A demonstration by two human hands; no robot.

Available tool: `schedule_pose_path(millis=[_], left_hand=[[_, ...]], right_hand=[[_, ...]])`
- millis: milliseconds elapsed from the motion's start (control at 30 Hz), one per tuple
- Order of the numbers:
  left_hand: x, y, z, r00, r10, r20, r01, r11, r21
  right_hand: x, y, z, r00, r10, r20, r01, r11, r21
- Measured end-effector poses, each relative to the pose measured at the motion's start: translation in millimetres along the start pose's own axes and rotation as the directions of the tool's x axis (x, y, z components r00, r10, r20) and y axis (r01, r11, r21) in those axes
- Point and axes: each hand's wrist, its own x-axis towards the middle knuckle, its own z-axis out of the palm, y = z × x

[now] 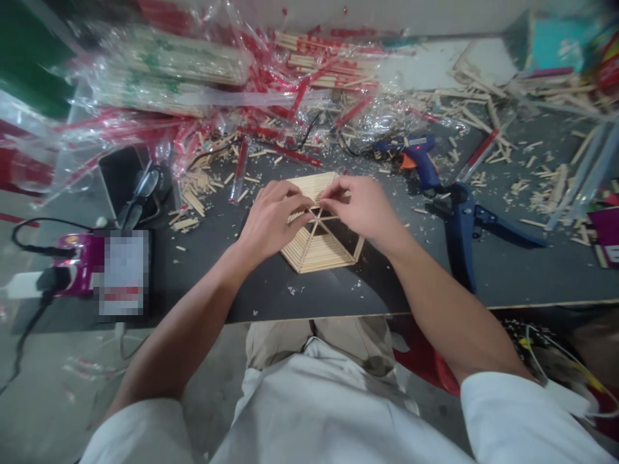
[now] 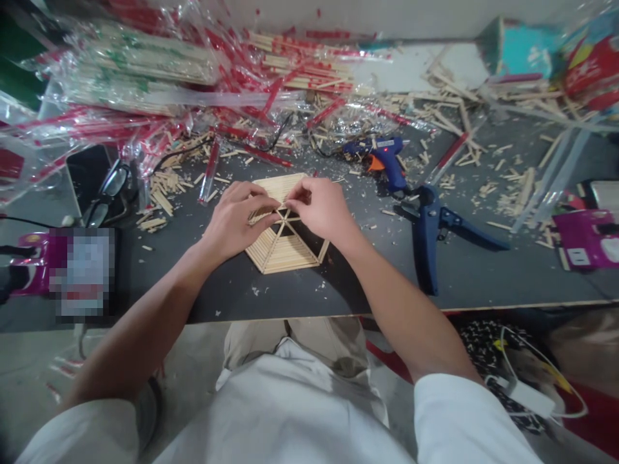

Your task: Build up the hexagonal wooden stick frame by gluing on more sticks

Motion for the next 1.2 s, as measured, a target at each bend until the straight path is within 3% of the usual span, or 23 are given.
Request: schedule_pose_path(millis=[367,800,1200], left_hand=[[0.1,0.6,-5.8,0.993,0.114,0.025,-0.116,0.991,0.068],[2.9,11.0,-9.6,0.992,0.068,0.102,-0.081,0.988,0.135],[1.8,4.6,-8.1,0.998,0.036,0.043,-0.038,0.997,0.068]], right_hand=[[4.2,-10.7,-3.1,0.997,0.068,0.023,-0.067,0.996,-0.05],[8.0,-5.1,-2.0,0.997,0.042,0.057,-0.04,0.998,-0.04],[8.9,-5.5,-4.6,0.995,0.05,0.086,-0.043,0.996,-0.072]])
